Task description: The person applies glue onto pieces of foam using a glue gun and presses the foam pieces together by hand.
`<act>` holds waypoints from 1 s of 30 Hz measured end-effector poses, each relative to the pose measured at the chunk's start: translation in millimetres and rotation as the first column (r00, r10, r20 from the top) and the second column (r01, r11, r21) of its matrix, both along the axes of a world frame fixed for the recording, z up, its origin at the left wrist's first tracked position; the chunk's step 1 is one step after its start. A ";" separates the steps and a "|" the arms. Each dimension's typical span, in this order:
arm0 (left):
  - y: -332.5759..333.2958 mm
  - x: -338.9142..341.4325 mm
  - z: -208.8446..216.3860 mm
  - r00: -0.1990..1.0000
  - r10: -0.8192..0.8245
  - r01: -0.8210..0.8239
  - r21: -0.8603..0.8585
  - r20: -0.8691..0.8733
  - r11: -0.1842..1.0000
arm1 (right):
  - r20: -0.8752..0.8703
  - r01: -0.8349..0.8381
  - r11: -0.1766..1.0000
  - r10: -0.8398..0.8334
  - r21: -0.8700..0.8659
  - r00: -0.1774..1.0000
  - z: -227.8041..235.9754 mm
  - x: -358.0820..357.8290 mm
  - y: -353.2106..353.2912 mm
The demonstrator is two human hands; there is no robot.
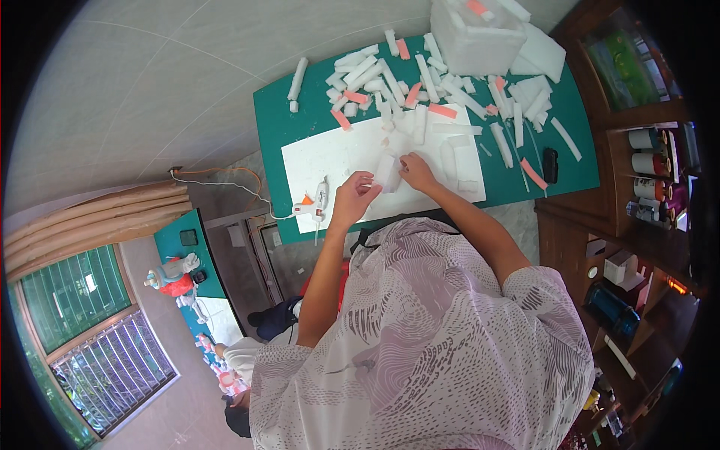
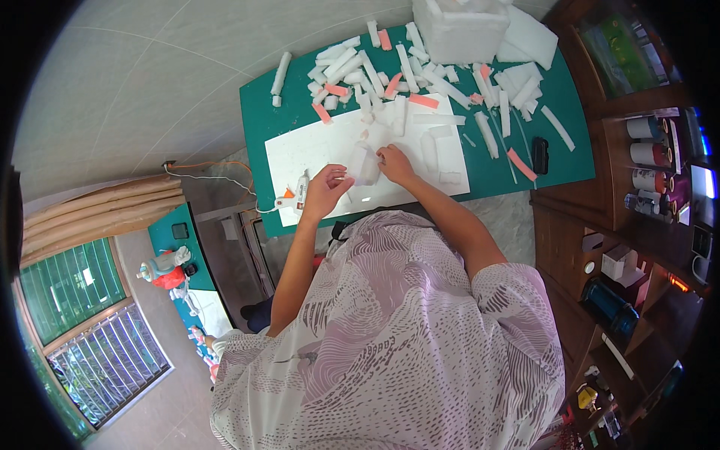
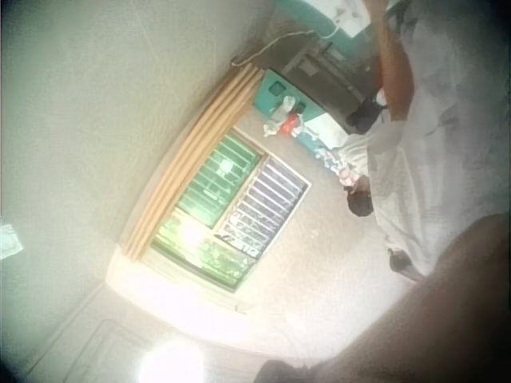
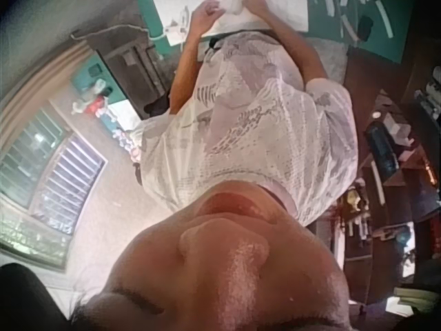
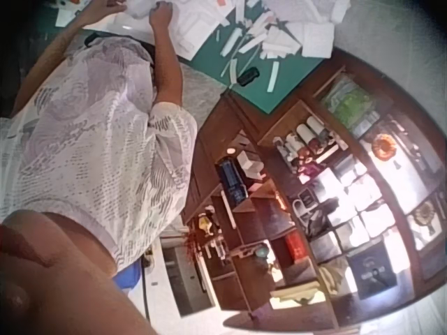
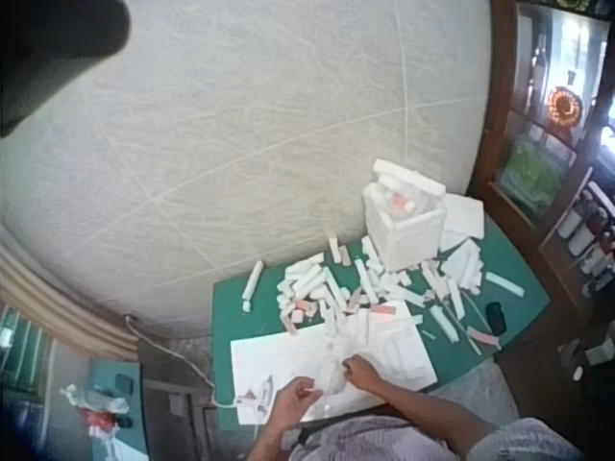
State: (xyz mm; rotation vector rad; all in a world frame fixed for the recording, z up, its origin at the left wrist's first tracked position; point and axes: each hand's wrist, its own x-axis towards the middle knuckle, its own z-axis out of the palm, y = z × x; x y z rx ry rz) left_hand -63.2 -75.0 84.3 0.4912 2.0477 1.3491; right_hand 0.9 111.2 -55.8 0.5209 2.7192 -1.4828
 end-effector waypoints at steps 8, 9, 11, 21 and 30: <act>-4.8 -3.5 -11.0 0.999 -0.021 0.019 -0.039 -0.050 0.999 | -0.039 0.010 1.000 -0.010 -0.010 0.999 -5.1 -1.1 -1.0; -5.0 -3.5 -11.5 0.998 -0.022 0.019 -0.047 -0.054 0.999 | -0.038 0.009 1.000 -0.009 -0.013 0.999 -4.7 -1.2 -1.1; -5.7 -3.0 -13.6 0.998 -0.019 0.017 -0.044 -0.053 0.999 | -0.045 0.003 1.000 -0.003 -0.005 0.999 -7.1 -1.2 -0.9; -3.2 -1.9 -5.5 1.000 -0.031 0.030 -0.084 -0.007 0.996 | -0.062 0.007 1.000 -0.008 -0.005 0.998 -6.9 0.2 -0.9; -8.6 -0.7 -8.1 0.998 -0.021 0.018 -0.049 -0.066 0.999 | -0.039 0.004 1.000 -0.003 0.020 0.999 -8.6 -1.1 -2.1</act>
